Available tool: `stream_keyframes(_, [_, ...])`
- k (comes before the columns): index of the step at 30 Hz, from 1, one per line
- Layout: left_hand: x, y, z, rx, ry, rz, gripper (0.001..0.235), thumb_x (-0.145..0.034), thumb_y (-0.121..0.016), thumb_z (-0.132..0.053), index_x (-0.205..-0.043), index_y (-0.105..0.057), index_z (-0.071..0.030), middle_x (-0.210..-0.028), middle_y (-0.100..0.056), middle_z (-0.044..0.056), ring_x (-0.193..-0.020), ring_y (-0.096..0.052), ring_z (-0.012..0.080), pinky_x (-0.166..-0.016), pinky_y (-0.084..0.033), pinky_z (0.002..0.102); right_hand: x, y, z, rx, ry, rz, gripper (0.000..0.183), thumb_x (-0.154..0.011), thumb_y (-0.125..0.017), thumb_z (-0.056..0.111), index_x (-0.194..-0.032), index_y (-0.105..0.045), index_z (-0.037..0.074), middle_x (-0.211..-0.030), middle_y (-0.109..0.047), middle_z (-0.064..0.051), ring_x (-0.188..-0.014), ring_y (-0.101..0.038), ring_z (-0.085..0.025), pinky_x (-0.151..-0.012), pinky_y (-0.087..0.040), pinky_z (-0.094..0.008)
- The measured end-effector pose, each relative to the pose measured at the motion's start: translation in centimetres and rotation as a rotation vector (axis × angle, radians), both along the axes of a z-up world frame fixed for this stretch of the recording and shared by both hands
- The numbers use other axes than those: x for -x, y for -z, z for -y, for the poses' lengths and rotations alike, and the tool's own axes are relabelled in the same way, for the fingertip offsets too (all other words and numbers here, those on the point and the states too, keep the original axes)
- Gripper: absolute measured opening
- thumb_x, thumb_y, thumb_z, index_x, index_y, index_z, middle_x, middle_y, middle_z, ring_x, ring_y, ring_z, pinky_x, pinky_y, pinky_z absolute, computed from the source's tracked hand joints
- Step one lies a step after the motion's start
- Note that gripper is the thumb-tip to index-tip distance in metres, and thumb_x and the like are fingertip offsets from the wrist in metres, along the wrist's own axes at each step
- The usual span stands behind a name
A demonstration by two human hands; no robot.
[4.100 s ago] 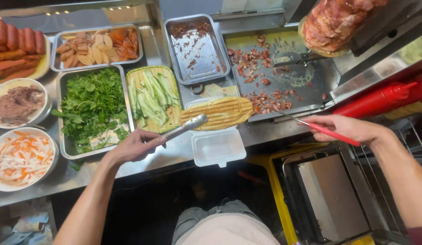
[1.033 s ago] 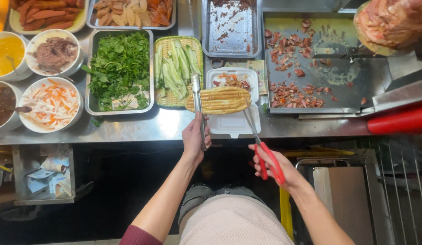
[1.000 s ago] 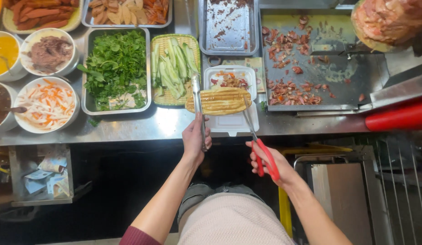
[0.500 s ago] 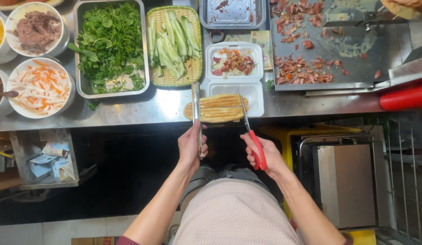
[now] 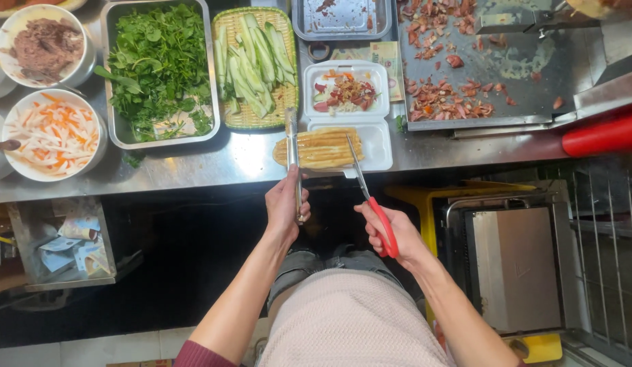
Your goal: The person assembles a meal in a white styrofoam container by adding various ingredients from metal trays, including sliced cucumbers, shredded carrots, sliced meat, and fresh herbs. They use tongs to place the items and scissors to cut a grilled bread item into the container.
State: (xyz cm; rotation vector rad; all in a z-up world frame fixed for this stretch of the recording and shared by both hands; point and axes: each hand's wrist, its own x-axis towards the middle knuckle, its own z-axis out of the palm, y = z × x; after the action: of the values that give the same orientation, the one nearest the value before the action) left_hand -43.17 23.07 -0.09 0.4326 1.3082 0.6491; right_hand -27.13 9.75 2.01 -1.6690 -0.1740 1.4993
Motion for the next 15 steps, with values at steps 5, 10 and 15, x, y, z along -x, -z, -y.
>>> stream_keyframes(5, [-0.3,-0.6,1.0,0.009,0.059,-0.032,0.040,-0.101,-0.066,-0.041,-0.099,-0.067,-0.001,-0.057,-0.044,0.007,-0.036,-0.041,0.0136,-0.030,-0.033,0.027,-0.6,2.2,-0.7,-0.032,0.024,0.009,0.050,-0.097,-0.073,0.038,-0.122,-0.067,-0.005,-0.063,-0.053,-0.006,-0.045,-0.052,-0.011,-0.040,-0.045,-0.024])
stream_keyframes(10, [-0.2,0.3,-0.1,0.000,-0.022,-0.020,0.041,-0.101,-0.064,-0.041,-0.100,-0.065,-0.001,-0.057,-0.044,0.007,-0.036,-0.042,0.0139,-0.031,-0.033,0.027,-0.1,0.8,0.4,-0.032,0.033,-0.004,0.051,-0.097,-0.072,0.038,-0.123,-0.066,-0.005,-0.062,-0.054,-0.009,-0.046,-0.053,-0.014,-0.041,-0.047,-0.027])
stream_keyframes(15, [-1.1,-0.6,0.4,0.028,0.047,0.013,0.041,-0.101,-0.064,-0.042,-0.099,-0.065,-0.002,-0.058,-0.044,0.006,-0.037,-0.042,0.0129,-0.032,-0.033,0.026,-0.1,1.7,0.1,-0.049,-0.023,-0.068,0.057,-0.097,-0.072,0.043,-0.126,-0.063,-0.005,-0.067,-0.054,-0.006,-0.052,-0.056,-0.012,-0.045,-0.050,-0.026])
